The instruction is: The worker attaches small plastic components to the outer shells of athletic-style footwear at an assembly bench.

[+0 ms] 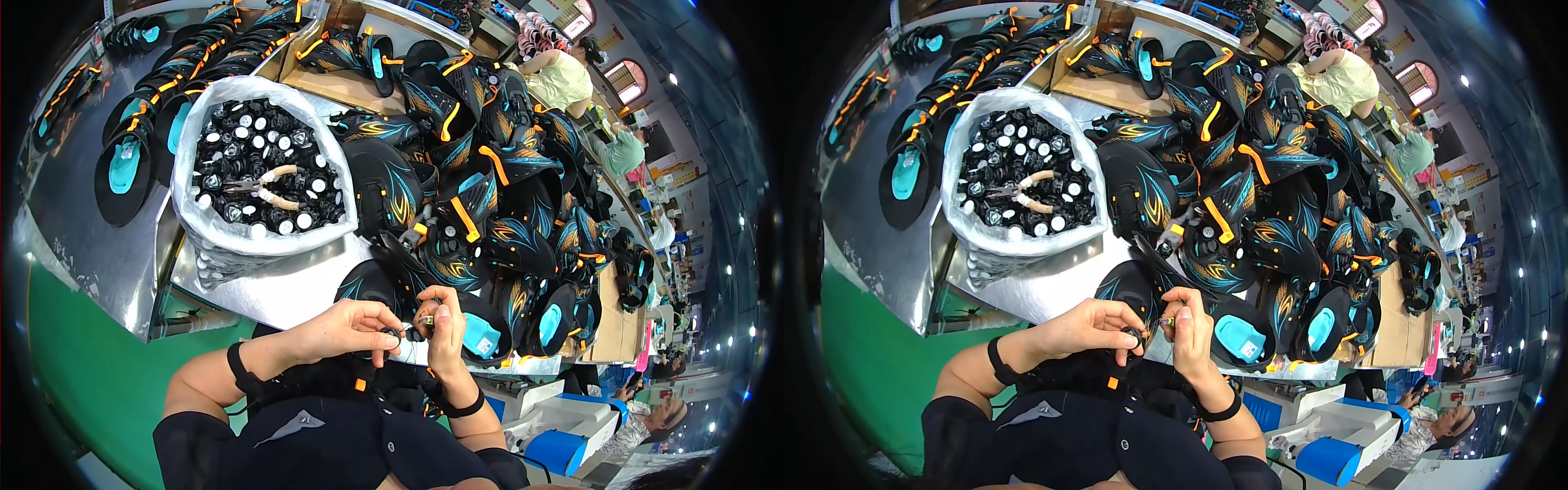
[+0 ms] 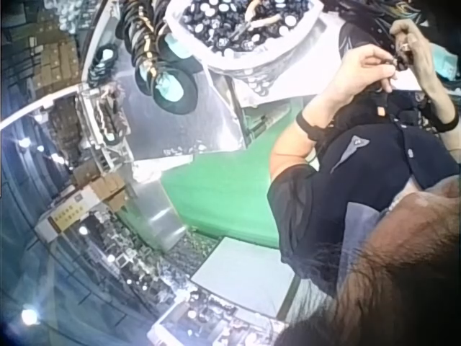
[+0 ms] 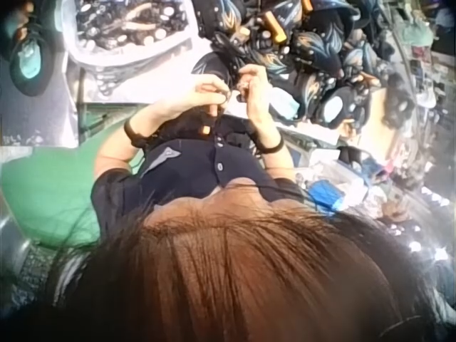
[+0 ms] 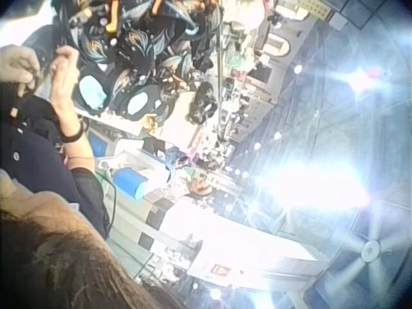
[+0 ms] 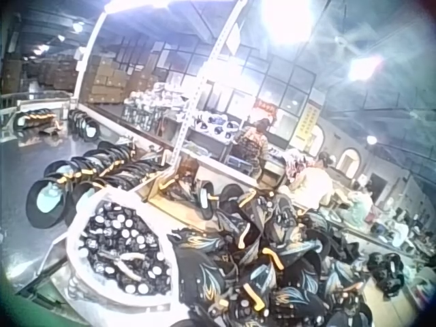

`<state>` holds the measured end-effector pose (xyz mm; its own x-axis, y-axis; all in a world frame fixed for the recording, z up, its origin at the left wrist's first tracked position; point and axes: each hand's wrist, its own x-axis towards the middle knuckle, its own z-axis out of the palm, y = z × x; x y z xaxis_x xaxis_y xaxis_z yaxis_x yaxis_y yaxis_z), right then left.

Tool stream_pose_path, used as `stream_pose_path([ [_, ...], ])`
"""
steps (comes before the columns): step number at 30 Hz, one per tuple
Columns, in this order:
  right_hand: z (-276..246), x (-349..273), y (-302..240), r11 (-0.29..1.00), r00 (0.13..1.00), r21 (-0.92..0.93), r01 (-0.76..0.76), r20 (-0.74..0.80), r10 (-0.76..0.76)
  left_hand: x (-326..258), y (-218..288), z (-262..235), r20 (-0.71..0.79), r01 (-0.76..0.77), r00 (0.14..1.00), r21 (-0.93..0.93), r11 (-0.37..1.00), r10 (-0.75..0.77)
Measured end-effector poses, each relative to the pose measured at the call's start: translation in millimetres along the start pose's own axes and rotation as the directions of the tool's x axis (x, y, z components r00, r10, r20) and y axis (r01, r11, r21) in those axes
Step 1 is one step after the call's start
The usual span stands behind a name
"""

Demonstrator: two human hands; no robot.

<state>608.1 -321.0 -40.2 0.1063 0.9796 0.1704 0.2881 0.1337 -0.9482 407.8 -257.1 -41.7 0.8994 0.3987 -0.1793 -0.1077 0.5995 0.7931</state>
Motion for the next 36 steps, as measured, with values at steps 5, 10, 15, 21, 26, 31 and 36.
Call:
stream_pose_path([
  [5,-1.0,0.2,0.5,1.0,1.0,0.014,-0.006,0.0,0.006,0.0,3.6,2.8,-0.014,-0.002,1.0,0.008,1.0,0.002],
  [10,-0.4,-4.9,-0.3,0.997,0.996,0.056,-0.061,-0.055,0.064,-3.0,7.0,5.8,-0.052,0.002,0.999,0.101,0.995,0.004],
  [15,0.6,-29.4,-18.2,0.978,0.977,0.059,-0.2,0.093,0.194,-0.3,-9.7,4.8,-0.167,-0.073,0.979,0.233,0.97,0.114],
  [21,12.7,-42.7,-14.0,0.826,0.916,0.397,-0.401,0.151,0.372,11.8,-23.4,3.6,-0.402,-0.312,0.89,-0.195,0.93,0.214],
  [26,-2.1,-58.2,6.1,0.968,0.969,0.065,-0.242,0.055,0.239,4.4,-38.2,-1.5,-0.443,-0.302,0.869,-0.122,0.946,0.22],
  [31,8.8,-43.6,-40.9,0.986,0.986,-0.066,0.156,0.064,-0.151,5.1,-26.4,11.1,-0.473,-0.343,0.781,0.22,0.913,0.407],
  [36,48.8,-35.2,-10.5,0.908,0.924,0.231,-0.349,0.244,0.293,16.9,-25.8,7.6,-0.535,-0.238,0.779,0.233,0.943,0.328],
])
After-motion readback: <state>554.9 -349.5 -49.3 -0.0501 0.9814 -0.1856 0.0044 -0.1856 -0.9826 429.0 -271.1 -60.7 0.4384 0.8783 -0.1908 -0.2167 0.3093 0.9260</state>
